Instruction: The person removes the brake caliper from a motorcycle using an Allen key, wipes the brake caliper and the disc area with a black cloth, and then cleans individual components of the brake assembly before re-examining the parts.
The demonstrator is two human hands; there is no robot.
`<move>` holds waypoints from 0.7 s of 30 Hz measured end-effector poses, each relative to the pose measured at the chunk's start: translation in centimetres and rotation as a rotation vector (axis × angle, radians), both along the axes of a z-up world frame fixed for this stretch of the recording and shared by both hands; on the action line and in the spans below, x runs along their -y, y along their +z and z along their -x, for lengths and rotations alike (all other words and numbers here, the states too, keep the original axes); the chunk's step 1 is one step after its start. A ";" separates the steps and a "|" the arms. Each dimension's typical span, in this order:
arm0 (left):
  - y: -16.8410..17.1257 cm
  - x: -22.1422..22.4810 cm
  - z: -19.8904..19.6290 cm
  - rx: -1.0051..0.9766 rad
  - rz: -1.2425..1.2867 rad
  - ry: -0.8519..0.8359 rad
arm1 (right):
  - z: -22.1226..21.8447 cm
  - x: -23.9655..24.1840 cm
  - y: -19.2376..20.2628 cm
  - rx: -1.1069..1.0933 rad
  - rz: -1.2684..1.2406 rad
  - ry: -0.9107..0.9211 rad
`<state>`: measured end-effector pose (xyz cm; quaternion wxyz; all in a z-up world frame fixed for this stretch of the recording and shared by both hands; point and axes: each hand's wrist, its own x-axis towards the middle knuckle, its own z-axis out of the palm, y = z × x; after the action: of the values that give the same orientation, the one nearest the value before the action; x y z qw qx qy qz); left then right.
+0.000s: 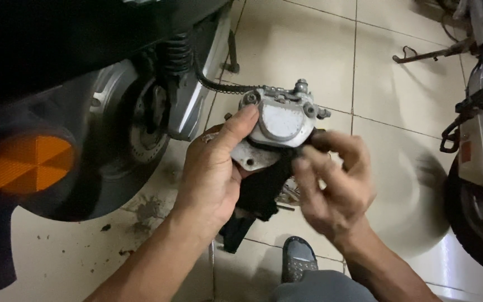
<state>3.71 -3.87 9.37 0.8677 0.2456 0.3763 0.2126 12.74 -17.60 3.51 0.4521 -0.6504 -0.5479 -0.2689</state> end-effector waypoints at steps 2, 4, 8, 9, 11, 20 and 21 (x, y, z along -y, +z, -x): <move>0.0 0.0 -0.3 0.037 0.004 0.022 | 0.2 -0.3 0.8 -0.106 0.043 -0.070; 0.4 0.0 -0.2 0.028 0.009 0.033 | 0.6 -0.3 0.8 -0.202 0.048 -0.084; -1.3 0.5 -1.1 0.027 -0.030 0.062 | 0.4 0.0 0.8 -0.307 0.089 -0.120; -0.7 0.4 -0.8 0.025 -0.031 0.066 | 0.7 -0.1 1.1 -0.309 0.090 -0.116; 0.4 0.4 -0.5 -0.005 -0.001 0.064 | 1.1 0.0 1.7 -0.132 0.119 -0.064; -1.8 0.5 -1.2 0.076 -0.010 0.050 | -0.5 -0.7 0.5 0.083 0.047 -0.041; -1.3 0.6 -1.0 0.074 -0.008 0.047 | -0.4 -0.7 0.5 0.082 0.049 -0.044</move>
<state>4.73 -4.50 8.04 0.8748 0.2321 0.3486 0.2435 13.12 -16.88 3.99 0.4073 -0.6615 -0.5580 -0.2916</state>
